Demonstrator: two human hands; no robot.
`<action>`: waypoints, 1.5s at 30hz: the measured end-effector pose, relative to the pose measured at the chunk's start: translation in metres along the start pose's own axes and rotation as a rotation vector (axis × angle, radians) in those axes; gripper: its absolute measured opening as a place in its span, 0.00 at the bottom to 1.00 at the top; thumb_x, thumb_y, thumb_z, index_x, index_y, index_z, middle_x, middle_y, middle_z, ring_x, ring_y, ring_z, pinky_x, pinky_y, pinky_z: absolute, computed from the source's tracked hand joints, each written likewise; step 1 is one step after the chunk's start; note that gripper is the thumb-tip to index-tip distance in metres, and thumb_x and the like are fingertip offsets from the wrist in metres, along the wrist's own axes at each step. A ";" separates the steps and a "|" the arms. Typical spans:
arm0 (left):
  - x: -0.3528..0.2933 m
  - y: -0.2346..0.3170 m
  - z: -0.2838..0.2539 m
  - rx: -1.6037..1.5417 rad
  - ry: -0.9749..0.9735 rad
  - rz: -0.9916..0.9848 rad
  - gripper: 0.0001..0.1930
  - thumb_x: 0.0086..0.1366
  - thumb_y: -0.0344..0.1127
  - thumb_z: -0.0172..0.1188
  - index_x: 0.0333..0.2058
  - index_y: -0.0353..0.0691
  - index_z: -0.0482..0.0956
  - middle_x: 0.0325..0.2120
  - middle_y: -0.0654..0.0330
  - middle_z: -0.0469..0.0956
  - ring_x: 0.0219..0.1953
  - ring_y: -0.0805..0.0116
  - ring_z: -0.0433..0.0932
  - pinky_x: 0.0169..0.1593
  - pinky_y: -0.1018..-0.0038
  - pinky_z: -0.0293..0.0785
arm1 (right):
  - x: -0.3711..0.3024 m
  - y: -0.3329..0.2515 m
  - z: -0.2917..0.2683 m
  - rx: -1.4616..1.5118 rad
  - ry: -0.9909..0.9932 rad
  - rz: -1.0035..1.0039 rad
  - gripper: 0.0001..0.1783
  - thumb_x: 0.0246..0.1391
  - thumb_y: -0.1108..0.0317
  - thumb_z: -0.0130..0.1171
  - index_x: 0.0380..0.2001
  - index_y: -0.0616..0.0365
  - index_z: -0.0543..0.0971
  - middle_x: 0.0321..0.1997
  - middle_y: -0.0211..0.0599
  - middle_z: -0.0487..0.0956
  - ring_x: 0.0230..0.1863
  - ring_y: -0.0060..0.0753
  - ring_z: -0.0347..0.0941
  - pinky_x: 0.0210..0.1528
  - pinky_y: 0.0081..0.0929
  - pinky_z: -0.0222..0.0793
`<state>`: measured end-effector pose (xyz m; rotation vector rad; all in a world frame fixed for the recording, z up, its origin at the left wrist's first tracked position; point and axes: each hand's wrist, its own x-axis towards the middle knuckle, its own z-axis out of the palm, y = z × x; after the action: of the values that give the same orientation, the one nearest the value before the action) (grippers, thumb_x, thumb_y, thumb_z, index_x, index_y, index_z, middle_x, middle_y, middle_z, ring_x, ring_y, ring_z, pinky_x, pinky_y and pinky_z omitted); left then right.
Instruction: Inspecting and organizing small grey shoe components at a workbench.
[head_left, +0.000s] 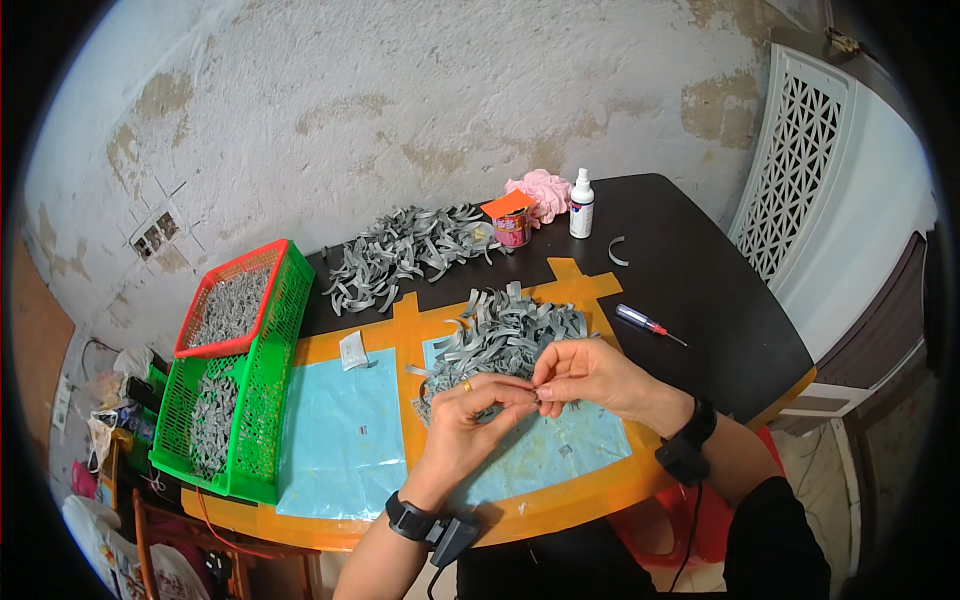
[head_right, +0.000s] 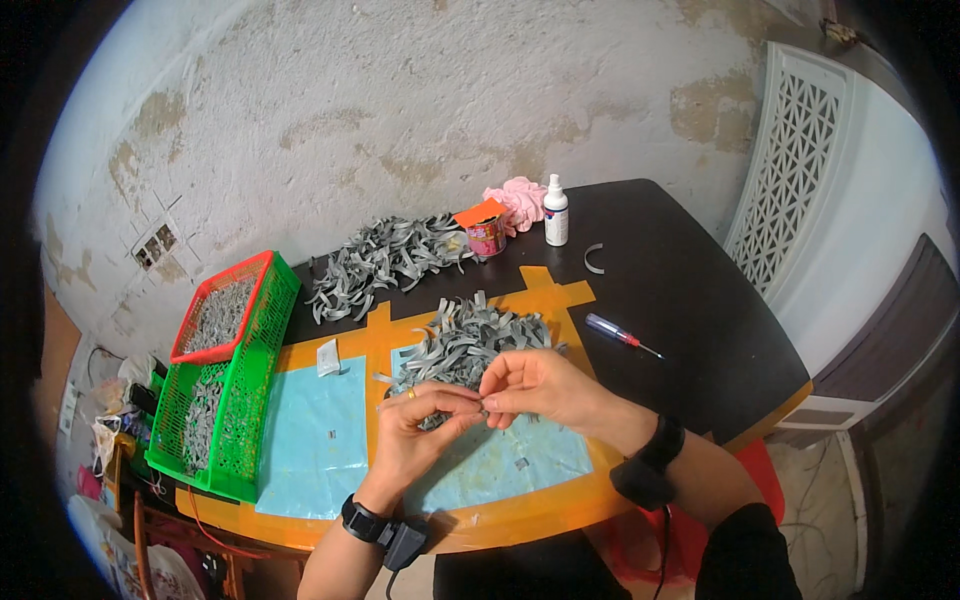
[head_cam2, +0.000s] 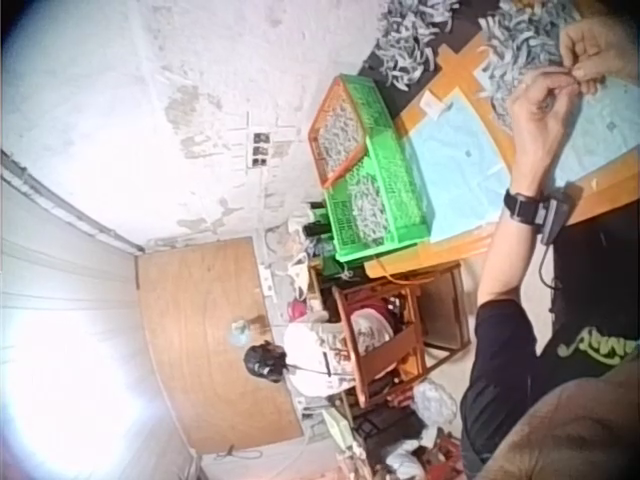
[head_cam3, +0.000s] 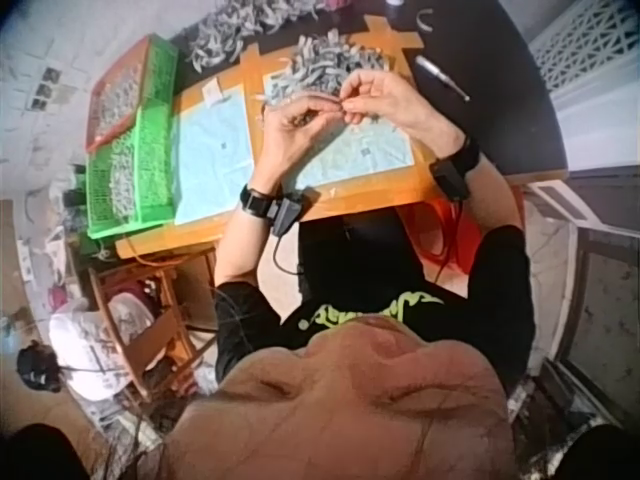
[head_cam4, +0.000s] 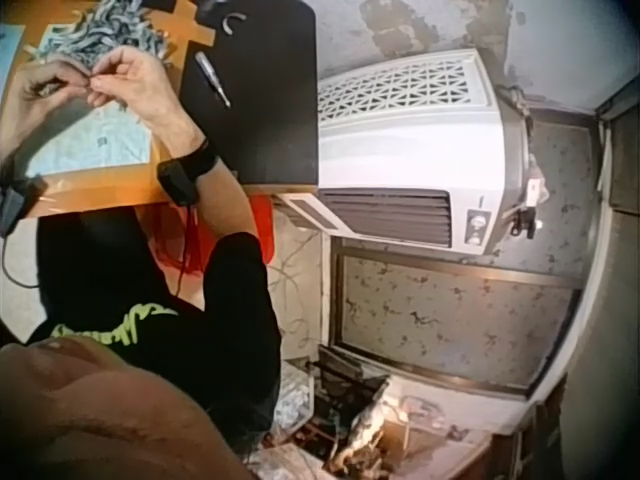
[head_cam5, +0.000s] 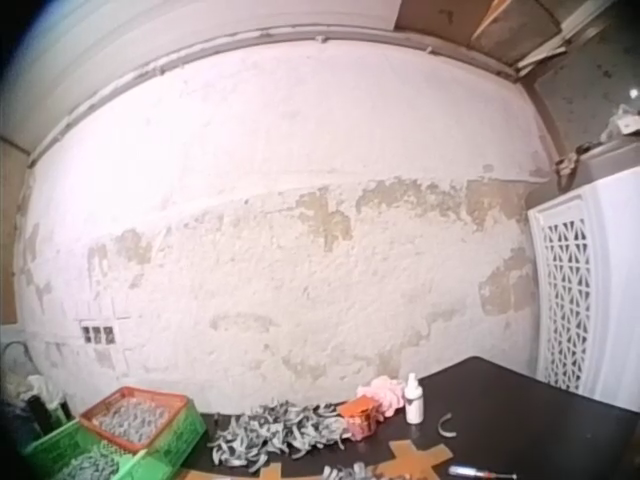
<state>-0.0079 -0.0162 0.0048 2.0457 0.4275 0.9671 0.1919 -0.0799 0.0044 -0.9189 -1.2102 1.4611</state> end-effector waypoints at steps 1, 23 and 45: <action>0.000 0.000 0.000 0.003 0.003 -0.015 0.05 0.51 0.22 0.67 0.29 0.36 0.83 0.32 0.58 0.82 0.34 0.70 0.80 0.39 0.77 0.76 | 0.000 0.000 0.000 -0.005 0.001 0.006 0.08 0.54 0.74 0.59 0.36 0.63 0.72 0.30 0.38 0.79 0.31 0.25 0.77 0.35 0.19 0.73; -0.004 0.001 0.004 -0.274 0.024 -0.141 0.15 0.51 0.21 0.68 0.37 0.33 0.75 0.34 0.54 0.81 0.36 0.71 0.79 0.40 0.76 0.76 | -0.001 0.003 -0.001 0.166 -0.070 0.031 0.13 0.52 0.75 0.60 0.40 0.62 0.69 0.36 0.37 0.77 0.36 0.23 0.74 0.39 0.21 0.72; -0.006 0.004 0.010 -0.346 0.115 -0.151 0.19 0.49 0.21 0.70 0.40 0.35 0.72 0.32 0.57 0.81 0.35 0.74 0.79 0.40 0.77 0.75 | -0.003 0.015 0.022 0.200 0.053 -0.130 0.10 0.53 0.77 0.56 0.36 0.57 0.66 0.38 0.34 0.74 0.36 0.21 0.70 0.38 0.21 0.67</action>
<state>-0.0043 -0.0279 0.0014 1.6301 0.4356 0.9935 0.1683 -0.0885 -0.0054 -0.7255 -1.0438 1.4161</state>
